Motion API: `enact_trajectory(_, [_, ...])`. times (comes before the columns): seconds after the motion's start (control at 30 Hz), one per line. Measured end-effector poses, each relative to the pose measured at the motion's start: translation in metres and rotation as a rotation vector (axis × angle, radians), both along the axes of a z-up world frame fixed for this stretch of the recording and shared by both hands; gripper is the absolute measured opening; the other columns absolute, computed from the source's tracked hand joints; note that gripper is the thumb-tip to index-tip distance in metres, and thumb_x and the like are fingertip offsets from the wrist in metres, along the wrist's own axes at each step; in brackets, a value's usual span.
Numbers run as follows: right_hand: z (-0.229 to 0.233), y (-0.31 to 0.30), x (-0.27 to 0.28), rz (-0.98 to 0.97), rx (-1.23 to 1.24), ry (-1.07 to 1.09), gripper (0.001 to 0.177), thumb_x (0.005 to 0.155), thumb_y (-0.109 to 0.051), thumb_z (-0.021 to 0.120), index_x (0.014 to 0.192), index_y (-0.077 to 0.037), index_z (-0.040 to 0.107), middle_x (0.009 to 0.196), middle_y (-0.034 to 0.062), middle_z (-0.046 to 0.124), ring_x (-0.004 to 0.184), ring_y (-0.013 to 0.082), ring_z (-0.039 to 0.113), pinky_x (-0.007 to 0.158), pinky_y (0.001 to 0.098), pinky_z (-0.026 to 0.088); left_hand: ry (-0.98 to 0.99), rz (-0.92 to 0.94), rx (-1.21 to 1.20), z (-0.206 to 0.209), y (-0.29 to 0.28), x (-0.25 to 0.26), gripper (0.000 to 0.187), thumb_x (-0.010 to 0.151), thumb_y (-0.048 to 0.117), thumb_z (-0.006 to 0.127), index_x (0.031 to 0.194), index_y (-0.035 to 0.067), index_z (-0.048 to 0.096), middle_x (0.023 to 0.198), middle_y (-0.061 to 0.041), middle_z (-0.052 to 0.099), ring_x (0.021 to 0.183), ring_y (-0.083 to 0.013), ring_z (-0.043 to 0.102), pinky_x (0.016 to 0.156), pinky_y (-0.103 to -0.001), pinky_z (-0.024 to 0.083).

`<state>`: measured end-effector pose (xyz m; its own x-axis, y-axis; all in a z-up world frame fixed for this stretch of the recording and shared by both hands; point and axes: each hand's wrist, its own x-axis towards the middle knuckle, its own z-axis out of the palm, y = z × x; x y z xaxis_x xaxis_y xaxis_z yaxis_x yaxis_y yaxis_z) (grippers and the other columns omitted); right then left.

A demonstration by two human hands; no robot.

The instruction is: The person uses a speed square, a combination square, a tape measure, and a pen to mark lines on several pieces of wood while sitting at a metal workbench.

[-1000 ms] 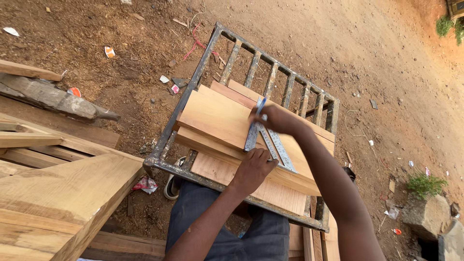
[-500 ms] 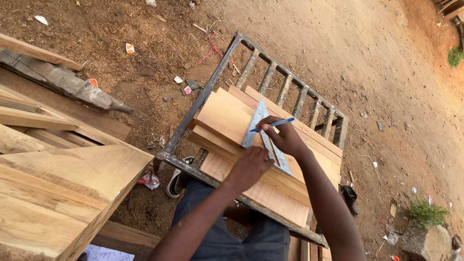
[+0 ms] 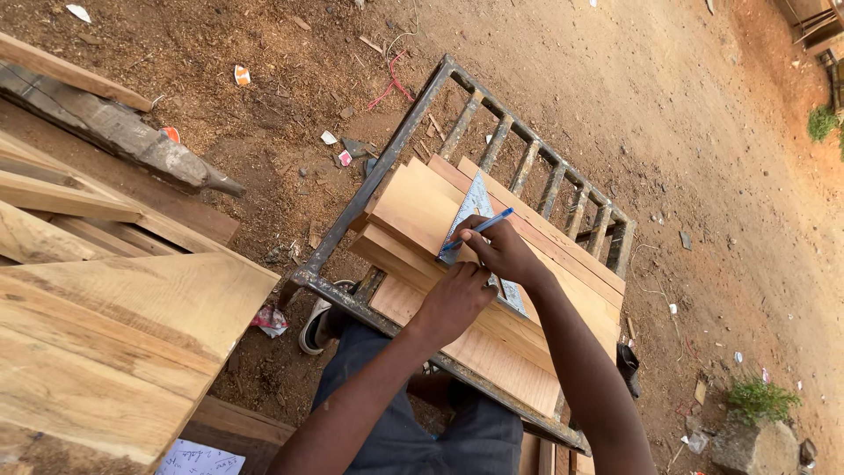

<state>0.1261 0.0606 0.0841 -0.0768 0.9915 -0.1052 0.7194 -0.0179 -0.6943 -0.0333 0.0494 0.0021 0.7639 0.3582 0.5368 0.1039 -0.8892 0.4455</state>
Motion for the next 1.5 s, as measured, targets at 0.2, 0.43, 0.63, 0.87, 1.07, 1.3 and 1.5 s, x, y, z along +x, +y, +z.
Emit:
enact_trajectory(0.2, [0.011,0.008,-0.011,0.022,-0.113,-0.011,0.041,0.107,-0.035,0.051,0.103,0.000,0.072,0.092,0.0097,0.076,0.089,0.0213,0.074,0.083,0.0357,0.057,0.022,-0.016,-0.032,-0.004,-0.001,0.002,0.013,0.088,0.010,0.065,0.096,0.007,0.074,0.106,-0.010,0.063,0.105,-0.0251,0.059,0.101,-0.041,0.048])
enact_trajectory(0.43, [0.016,0.018,-0.015,0.069,-0.166,-0.080,0.045,0.105,-0.040,0.051,0.101,-0.001,0.075,0.091,0.0101,0.077,0.086,0.0208,0.075,0.081,0.0362,0.058,0.030,-0.020,-0.045,-0.003,0.000,0.003,0.013,0.088,0.009,0.066,0.097,0.007,0.076,0.107,-0.011,0.063,0.105,-0.0249,0.059,0.100,-0.041,0.048])
enact_trajectory(0.63, [0.001,0.034,0.011,0.110,-0.253,-0.206,0.050,0.104,-0.046,0.049,0.098,-0.006,0.078,0.096,0.0094,0.079,0.084,0.0212,0.076,0.082,0.0391,0.061,0.095,-0.059,-0.070,0.001,0.002,0.000,0.015,0.089,0.006,0.067,0.101,0.006,0.077,0.110,-0.012,0.064,0.109,-0.0243,0.059,0.104,-0.039,0.047])
enact_trajectory(0.87, [0.015,0.054,0.019,0.131,-0.199,-0.430,0.045,0.101,-0.046,0.049,0.112,-0.011,0.074,0.102,0.0078,0.078,0.088,0.0247,0.075,0.083,0.0442,0.059,0.049,-0.057,-0.095,0.008,0.004,-0.004,0.017,0.086,0.004,0.066,0.099,0.005,0.076,0.110,-0.012,0.064,0.110,-0.0265,0.058,0.104,-0.041,0.047])
enact_trajectory(1.07, [0.015,0.061,0.025,0.179,-0.271,-0.356,0.043,0.106,-0.046,0.051,0.102,-0.011,0.075,0.097,0.0052,0.081,0.091,0.0206,0.078,0.088,0.0389,0.060,0.026,-0.083,-0.106,0.010,0.007,-0.007,0.019,0.084,0.003,0.065,0.099,0.005,0.075,0.109,-0.012,0.063,0.109,-0.0272,0.057,0.102,-0.041,0.046])
enact_trajectory(1.3, [0.016,0.050,0.056,-0.148,0.052,-0.234,0.041,0.103,-0.042,0.055,0.099,-0.008,0.078,0.099,0.0071,0.077,0.085,0.0223,0.072,0.074,0.0376,0.058,-0.051,-0.093,-0.108,0.010,0.007,-0.005,0.024,0.082,0.004,0.064,0.103,0.006,0.076,0.105,-0.010,0.063,0.107,-0.0271,0.056,0.102,-0.041,0.046])
enact_trajectory(1.5, [-0.022,-0.011,0.013,-0.366,0.051,-0.051,0.022,0.093,-0.018,0.069,0.109,-0.003,0.075,0.094,0.0092,0.077,0.085,0.0175,0.071,0.075,0.0316,0.056,-0.007,-0.049,0.025,0.007,-0.003,0.001,0.021,0.085,0.006,0.064,0.103,0.008,0.076,0.104,-0.010,0.063,0.105,-0.0277,0.056,0.101,-0.043,0.044])
